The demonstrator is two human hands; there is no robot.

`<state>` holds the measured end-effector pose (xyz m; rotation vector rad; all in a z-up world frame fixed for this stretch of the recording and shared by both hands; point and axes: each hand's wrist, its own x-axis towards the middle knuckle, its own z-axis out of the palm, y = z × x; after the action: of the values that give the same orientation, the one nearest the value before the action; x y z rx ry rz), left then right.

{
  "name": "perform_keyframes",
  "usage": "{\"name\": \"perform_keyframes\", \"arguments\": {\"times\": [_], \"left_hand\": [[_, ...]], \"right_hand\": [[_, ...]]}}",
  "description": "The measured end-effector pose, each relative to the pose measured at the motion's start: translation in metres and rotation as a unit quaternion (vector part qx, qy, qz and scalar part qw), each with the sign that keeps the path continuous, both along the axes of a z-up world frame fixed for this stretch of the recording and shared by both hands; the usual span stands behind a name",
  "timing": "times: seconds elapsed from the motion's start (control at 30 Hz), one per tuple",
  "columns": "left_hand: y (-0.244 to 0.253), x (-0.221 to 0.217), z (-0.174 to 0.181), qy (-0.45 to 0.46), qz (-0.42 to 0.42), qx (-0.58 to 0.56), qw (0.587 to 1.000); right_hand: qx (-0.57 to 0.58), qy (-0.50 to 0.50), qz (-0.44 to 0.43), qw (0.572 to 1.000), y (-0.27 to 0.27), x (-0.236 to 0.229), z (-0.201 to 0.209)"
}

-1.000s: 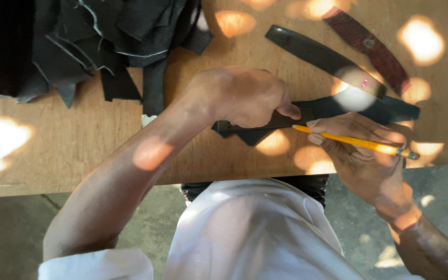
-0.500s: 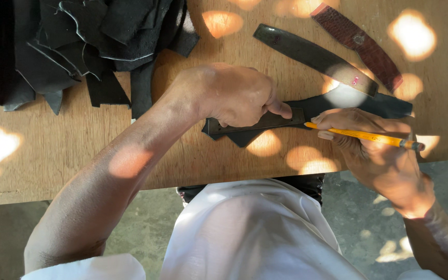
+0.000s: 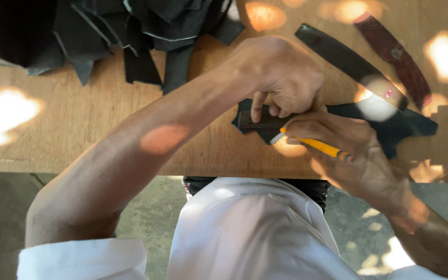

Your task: The person traces the outlines of leather templates onto pieces of black leather using a pencil on a wooden workbench.

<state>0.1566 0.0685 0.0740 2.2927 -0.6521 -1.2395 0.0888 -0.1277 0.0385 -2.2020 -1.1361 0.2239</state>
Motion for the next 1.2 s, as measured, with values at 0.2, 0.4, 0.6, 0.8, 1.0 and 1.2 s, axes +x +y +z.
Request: {"name": "perform_keyframes", "arguments": {"times": [0.2, 0.4, 0.6, 0.8, 1.0, 1.2], "left_hand": [[-0.001, 0.007, -0.004, 0.009, 0.014, -0.024, 1.000], [-0.002, 0.007, -0.012, 0.027, 0.016, -0.033, 0.999], [0.003, 0.006, -0.016, 0.043, 0.017, -0.048, 0.998], [-0.001, 0.002, -0.015, 0.026, 0.014, -0.033, 0.999], [0.047, -0.026, -0.017, -0.198, 0.018, -0.173, 0.965], [0.080, -0.077, -0.032, -0.286, 0.224, -0.161, 0.918]], "right_hand": [[0.066, -0.077, 0.052, 0.993, 0.041, 0.000, -0.026], [0.058, -0.091, 0.034, 0.994, 0.042, -0.002, -0.027], [0.063, 0.051, -0.026, 0.996, -0.003, -0.002, -0.001], [0.037, -0.076, -0.047, 0.995, -0.044, 0.001, 0.015], [-0.020, -0.160, -0.086, 0.983, -0.040, 0.010, 0.017], [-0.059, -0.175, -0.078, 0.980, -0.029, 0.023, -0.001]]}}
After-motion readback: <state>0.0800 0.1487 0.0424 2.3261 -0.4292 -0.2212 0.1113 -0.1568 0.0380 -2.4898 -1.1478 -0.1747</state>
